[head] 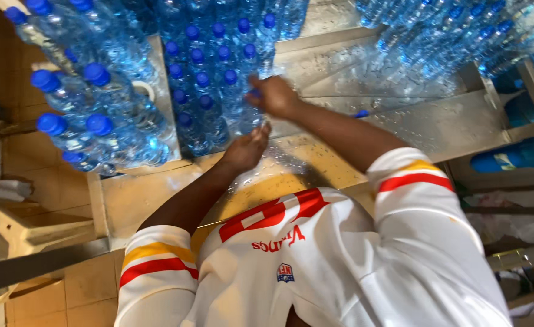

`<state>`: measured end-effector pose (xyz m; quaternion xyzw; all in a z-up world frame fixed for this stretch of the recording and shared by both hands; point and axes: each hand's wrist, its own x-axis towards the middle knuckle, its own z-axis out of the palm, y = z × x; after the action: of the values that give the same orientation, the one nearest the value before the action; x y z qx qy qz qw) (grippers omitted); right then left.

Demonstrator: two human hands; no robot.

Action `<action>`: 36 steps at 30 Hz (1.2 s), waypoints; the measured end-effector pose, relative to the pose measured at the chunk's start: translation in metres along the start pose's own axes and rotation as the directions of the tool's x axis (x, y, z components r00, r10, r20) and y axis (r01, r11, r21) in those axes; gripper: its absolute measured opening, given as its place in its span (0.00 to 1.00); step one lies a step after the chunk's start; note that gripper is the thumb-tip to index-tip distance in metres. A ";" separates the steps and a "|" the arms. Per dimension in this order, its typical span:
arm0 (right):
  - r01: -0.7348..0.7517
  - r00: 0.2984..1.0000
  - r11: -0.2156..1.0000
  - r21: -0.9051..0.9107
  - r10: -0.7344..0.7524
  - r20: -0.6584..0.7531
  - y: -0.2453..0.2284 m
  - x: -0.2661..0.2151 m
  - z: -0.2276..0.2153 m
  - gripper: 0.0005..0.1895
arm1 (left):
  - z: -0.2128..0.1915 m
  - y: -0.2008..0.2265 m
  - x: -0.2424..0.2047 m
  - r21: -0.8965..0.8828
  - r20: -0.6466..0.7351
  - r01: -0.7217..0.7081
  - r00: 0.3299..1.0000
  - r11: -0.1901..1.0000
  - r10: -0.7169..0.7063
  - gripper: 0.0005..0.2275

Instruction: The person repeatedly picks up plastic water bottles from a metal tray, screws blue caps onto them, and places the capped bottles onto a shelf. The person also gathers loose caps from a plastic bag and continues the capping process.

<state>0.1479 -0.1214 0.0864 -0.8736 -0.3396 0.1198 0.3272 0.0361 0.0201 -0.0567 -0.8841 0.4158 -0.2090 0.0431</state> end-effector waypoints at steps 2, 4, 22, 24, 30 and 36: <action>0.062 0.998 0.969 -0.241 -0.059 0.022 -0.015 0.009 0.027 0.16 | 0.006 -0.002 0.023 -0.110 0.334 0.333 0.900 0.937 -0.280 0.12; 0.164 0.987 0.976 -0.146 -0.162 0.019 -0.022 0.010 0.036 0.20 | 0.012 -0.005 0.029 -0.142 0.423 0.512 0.805 0.847 -0.416 0.11; -0.451 0.836 0.773 -0.447 0.541 0.093 0.282 -0.115 -0.063 0.25 | 0.047 0.035 0.159 0.125 0.589 0.561 0.622 0.819 -0.516 0.17; -0.431 0.851 0.803 -0.411 0.513 0.109 0.289 -0.127 -0.081 0.25 | 0.051 0.045 0.192 0.047 0.536 0.551 0.690 0.833 -0.487 0.17; -0.335 0.930 0.942 -0.023 0.334 0.153 0.315 -0.188 -0.174 0.26 | 0.054 0.065 0.258 -0.238 0.687 0.638 0.643 0.732 -0.337 0.28; -0.120 0.970 0.985 0.125 0.144 -0.197 0.369 -0.211 -0.250 0.14 | 0.080 0.070 0.283 -0.391 0.730 0.757 0.601 0.523 -0.326 0.27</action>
<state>0.2899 -0.5903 0.0322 -0.8822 -0.2377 0.0694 0.4004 0.1787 -0.2467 -0.0529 -0.9400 0.1108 0.2294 -0.2268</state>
